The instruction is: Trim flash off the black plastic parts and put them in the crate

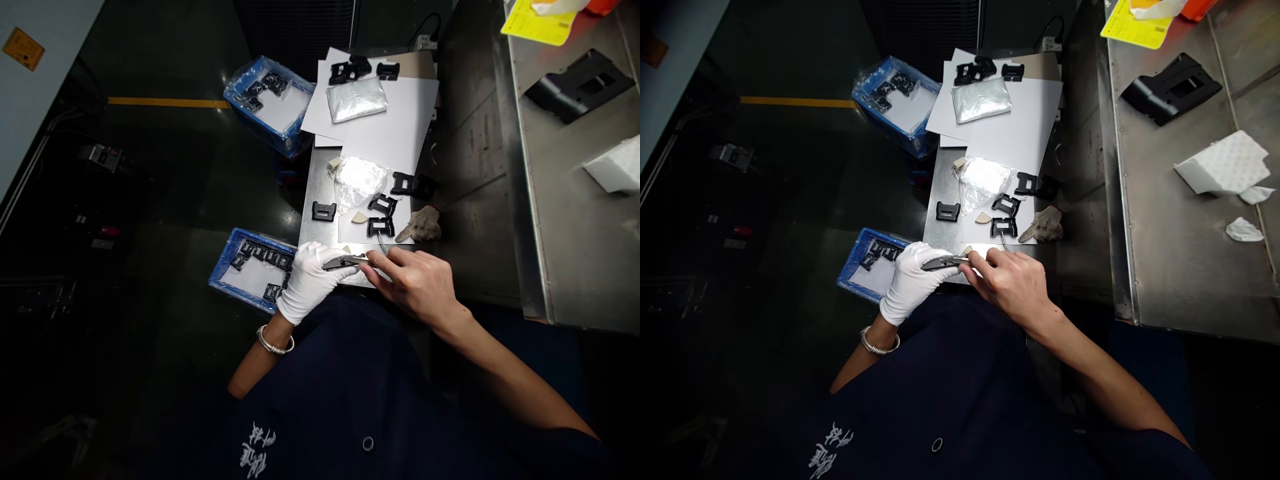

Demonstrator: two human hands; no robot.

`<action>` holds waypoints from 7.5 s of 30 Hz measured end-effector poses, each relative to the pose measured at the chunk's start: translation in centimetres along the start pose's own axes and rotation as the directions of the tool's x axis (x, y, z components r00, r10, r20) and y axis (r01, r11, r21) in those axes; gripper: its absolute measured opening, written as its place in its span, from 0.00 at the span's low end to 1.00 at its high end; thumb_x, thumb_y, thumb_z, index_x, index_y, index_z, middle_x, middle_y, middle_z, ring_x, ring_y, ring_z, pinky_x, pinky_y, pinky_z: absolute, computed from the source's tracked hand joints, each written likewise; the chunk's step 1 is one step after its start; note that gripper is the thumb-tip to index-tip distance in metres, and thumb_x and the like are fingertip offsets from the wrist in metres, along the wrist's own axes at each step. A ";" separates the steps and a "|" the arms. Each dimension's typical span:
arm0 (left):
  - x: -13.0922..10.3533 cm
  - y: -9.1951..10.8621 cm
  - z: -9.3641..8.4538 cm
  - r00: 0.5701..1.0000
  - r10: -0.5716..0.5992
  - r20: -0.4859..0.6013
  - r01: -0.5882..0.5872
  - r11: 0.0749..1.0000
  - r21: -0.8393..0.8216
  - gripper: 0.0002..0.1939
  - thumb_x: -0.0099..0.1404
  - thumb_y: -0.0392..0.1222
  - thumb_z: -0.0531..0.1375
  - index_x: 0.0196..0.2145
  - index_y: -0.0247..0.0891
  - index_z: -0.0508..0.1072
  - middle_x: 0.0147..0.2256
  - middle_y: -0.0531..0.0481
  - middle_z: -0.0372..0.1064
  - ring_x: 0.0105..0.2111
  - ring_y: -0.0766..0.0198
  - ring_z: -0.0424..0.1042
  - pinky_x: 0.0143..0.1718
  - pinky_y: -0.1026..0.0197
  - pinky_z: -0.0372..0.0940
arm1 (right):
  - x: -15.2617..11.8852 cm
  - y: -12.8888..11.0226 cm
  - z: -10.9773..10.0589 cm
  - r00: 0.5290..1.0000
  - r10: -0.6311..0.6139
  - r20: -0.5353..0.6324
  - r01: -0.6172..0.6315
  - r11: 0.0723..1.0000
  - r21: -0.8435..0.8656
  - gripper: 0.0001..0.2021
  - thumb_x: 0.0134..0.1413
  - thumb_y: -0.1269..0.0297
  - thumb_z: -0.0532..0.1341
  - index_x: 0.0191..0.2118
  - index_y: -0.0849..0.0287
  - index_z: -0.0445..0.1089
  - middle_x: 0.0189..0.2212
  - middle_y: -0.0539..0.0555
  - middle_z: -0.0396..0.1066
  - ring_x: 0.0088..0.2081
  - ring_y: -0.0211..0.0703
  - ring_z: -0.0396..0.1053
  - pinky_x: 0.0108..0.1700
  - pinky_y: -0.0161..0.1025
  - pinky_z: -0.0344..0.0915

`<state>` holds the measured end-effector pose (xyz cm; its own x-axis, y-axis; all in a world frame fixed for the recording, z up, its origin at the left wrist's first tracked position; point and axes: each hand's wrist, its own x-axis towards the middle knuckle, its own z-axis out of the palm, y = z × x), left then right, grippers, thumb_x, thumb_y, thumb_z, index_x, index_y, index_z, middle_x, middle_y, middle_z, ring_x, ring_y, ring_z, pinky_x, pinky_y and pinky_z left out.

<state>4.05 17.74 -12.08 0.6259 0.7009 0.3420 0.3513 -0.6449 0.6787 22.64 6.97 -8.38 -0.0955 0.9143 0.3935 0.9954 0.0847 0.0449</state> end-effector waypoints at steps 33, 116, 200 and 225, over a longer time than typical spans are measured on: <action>-0.2 2.0 -0.3 0.976 -0.179 0.123 0.213 0.899 -0.383 0.16 0.77 0.47 0.53 0.39 0.40 0.77 0.40 0.46 0.78 0.43 0.59 0.78 0.48 0.54 0.73 | 0.6 -0.9 0.1 0.816 0.360 0.452 -0.538 0.187 0.822 0.10 0.58 0.56 0.69 0.34 0.57 0.76 0.25 0.48 0.65 0.26 0.35 0.57 0.28 0.35 0.55; -0.6 1.5 -1.1 0.987 -0.064 0.149 0.093 0.976 -0.198 0.06 0.64 0.49 0.69 0.37 0.47 0.79 0.34 0.48 0.78 0.35 0.54 0.77 0.40 0.48 0.75 | 0.3 0.0 -1.3 0.980 0.005 0.198 -0.082 0.919 0.385 0.12 0.68 0.56 0.61 0.44 0.52 0.80 0.37 0.51 0.80 0.29 0.38 0.72 0.26 0.40 0.52; -1.0 2.0 -0.7 0.994 0.058 0.088 -0.057 0.998 -0.013 0.10 0.68 0.48 0.66 0.41 0.40 0.79 0.34 0.47 0.77 0.34 0.60 0.74 0.39 0.56 0.71 | 1.4 -1.0 -0.4 0.830 0.304 0.468 -0.558 0.472 0.683 0.18 0.57 0.49 0.68 0.27 0.59 0.74 0.21 0.49 0.67 0.24 0.36 0.61 0.27 0.37 0.55; -1.1 1.0 -0.2 0.988 -0.064 0.140 0.095 0.969 -0.227 0.13 0.63 0.50 0.70 0.41 0.41 0.79 0.38 0.47 0.78 0.38 0.58 0.77 0.44 0.52 0.73 | -1.0 -1.2 0.3 0.780 0.389 0.490 -0.577 0.143 0.804 0.13 0.61 0.55 0.66 0.31 0.58 0.74 0.25 0.49 0.64 0.27 0.37 0.57 0.30 0.38 0.54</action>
<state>3.56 16.37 -11.65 0.6931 0.6915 0.2038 0.2419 -0.4894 0.8378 21.51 6.08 -9.06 0.3169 0.9402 -0.1254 0.2041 -0.1967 -0.9590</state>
